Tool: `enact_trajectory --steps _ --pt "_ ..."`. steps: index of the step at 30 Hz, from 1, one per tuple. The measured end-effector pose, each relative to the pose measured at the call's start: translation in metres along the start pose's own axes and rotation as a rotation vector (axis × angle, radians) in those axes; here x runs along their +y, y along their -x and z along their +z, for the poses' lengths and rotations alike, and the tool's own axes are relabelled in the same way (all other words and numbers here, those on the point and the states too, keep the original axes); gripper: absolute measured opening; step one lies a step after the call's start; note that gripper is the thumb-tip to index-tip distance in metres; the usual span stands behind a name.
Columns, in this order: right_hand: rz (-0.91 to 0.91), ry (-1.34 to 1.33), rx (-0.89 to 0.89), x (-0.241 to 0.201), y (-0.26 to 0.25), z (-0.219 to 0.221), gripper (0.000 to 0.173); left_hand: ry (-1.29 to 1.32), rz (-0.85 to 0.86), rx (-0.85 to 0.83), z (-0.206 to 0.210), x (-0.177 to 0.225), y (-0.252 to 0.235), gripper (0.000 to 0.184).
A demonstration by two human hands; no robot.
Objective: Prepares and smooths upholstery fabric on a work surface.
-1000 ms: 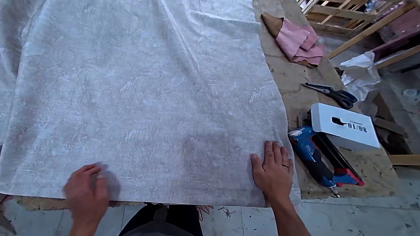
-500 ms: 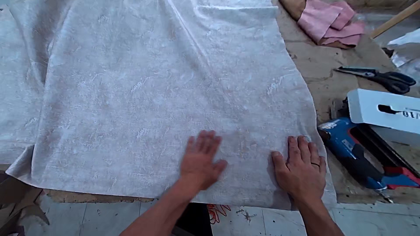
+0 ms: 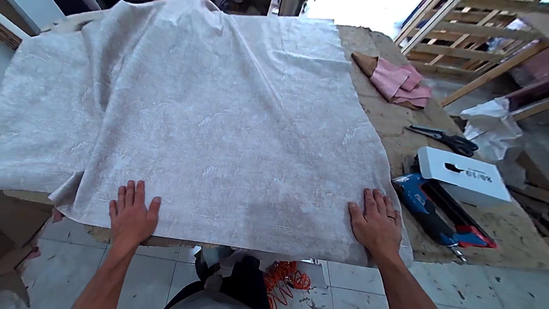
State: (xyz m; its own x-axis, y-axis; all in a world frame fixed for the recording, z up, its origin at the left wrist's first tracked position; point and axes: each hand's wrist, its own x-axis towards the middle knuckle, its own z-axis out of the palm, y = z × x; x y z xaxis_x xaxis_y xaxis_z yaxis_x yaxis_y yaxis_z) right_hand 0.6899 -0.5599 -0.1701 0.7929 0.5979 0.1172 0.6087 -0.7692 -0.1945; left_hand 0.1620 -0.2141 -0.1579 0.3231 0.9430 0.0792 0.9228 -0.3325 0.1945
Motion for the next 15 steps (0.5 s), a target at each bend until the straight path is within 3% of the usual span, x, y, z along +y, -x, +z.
enact_trajectory --steps 5,10,15 --pt "0.010 0.036 -0.024 0.000 0.001 -0.004 0.075 0.071 0.060 0.074 0.000 -0.067 0.014 0.086" --pt "0.058 0.106 -0.075 -0.010 0.003 -0.006 0.073 0.127 0.048 0.175 0.010 -0.082 0.038 0.082" --pt "-0.032 0.125 -0.072 -0.111 0.037 0.007 0.075 0.132 0.009 0.240 0.016 -0.074 0.038 0.078"
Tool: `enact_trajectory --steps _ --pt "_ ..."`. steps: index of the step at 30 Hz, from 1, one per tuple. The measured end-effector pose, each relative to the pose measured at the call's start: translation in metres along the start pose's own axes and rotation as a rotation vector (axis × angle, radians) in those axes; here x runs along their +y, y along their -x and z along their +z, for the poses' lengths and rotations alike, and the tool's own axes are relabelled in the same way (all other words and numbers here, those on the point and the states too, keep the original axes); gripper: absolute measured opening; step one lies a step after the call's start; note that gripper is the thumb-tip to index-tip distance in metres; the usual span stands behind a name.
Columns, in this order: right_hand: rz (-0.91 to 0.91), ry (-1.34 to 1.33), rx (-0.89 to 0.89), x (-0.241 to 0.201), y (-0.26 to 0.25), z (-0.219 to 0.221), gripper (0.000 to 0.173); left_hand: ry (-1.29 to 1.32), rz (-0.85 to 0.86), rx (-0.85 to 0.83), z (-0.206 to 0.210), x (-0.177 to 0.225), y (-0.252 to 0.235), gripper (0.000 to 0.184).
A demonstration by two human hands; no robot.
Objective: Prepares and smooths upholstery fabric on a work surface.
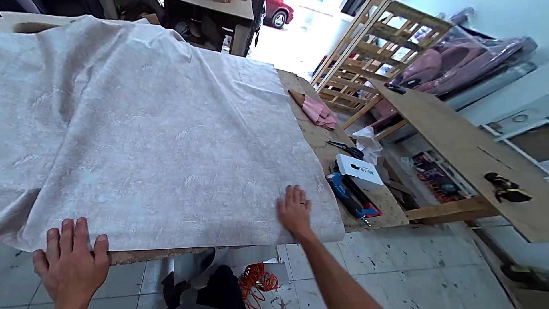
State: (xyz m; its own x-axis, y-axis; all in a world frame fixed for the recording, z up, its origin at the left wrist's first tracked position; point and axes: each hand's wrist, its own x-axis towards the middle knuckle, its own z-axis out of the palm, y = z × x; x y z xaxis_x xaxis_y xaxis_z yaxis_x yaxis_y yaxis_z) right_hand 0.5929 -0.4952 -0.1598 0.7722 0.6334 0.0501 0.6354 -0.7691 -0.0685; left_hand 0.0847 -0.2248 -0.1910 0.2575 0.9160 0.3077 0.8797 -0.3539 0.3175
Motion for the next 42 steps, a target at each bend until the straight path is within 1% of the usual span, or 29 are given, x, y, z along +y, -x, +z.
enact_trajectory --steps 4,7,9,11,13,14,16,18,20,22,23,24,26,29,31,35,38,40,42 --pt "-0.123 -0.010 0.014 -0.101 0.027 0.013 0.078 0.002 0.011 0.006 0.000 -0.001 0.001 0.078" --pt "-0.204 -0.036 0.012 -0.169 0.046 0.018 0.074 0.016 0.010 -0.011 0.000 -0.002 0.002 0.080" --pt "-0.261 -0.075 -0.006 -0.205 0.058 0.019 0.071 0.049 0.005 -0.057 -0.007 0.000 -0.003 0.076" --pt "-0.303 -0.097 -0.068 -0.236 0.065 0.016 0.070 0.106 0.001 -0.084 -0.015 0.004 -0.014 0.067" --pt "-0.335 -0.114 -0.120 -0.260 0.072 0.016 0.070 0.179 0.018 -0.092 -0.018 0.010 -0.025 0.057" --pt "-0.352 -0.123 -0.149 -0.270 0.074 0.015 0.070 0.198 0.033 -0.087 -0.014 0.013 -0.028 0.057" --pt "-0.392 -0.165 -0.206 -0.288 0.076 0.011 0.070 0.175 0.042 -0.076 -0.001 0.019 -0.029 0.065" --pt "-0.432 -0.304 -0.259 -0.304 0.077 0.002 0.065 0.113 0.038 -0.057 0.006 0.025 -0.027 0.071" --pt "-0.480 -0.423 -0.251 -0.321 0.074 -0.010 0.058 0.098 0.033 -0.053 0.007 0.026 -0.027 0.073" --pt "-0.521 -0.436 -0.187 -0.332 0.071 -0.015 0.056 0.090 0.034 -0.058 0.007 0.024 -0.027 0.073" --pt "-0.527 -0.421 -0.165 -0.331 0.068 -0.012 0.057 0.086 0.035 -0.058 0.007 0.023 -0.027 0.073" --pt "-0.524 -0.387 -0.135 -0.323 0.064 -0.003 0.058 0.084 0.035 -0.058 0.006 0.023 -0.027 0.073" --pt "-0.504 -0.267 -0.107 -0.280 0.056 0.017 0.063 0.080 0.034 -0.062 0.005 0.023 -0.027 0.075" --pt "-0.495 -0.122 -0.015 -0.190 0.040 0.020 0.066 0.089 0.038 -0.055 0.006 0.024 -0.028 0.076" --pt "-0.461 -0.068 0.005 -0.128 0.028 0.019 0.069 0.095 0.041 -0.067 0.004 0.023 -0.026 0.076" --pt "-0.276 -0.026 0.032 -0.008 0.005 0.009 0.072 0.084 0.043 -0.072 0.004 0.023 -0.028 0.076" --pt "-0.113 -0.005 0.002 0.075 0.000 -0.002 0.074 0.084 0.039 -0.071 0.004 0.022 -0.028 0.076" --pt "0.003 -0.003 -0.032 0.120 -0.003 -0.008 0.074 0.083 0.029 -0.068 0.005 0.023 -0.028 0.076" --pt "0.112 0.001 -0.061 0.142 -0.004 -0.013 0.074 0.083 0.017 -0.057 0.007 0.024 -0.028 0.076"
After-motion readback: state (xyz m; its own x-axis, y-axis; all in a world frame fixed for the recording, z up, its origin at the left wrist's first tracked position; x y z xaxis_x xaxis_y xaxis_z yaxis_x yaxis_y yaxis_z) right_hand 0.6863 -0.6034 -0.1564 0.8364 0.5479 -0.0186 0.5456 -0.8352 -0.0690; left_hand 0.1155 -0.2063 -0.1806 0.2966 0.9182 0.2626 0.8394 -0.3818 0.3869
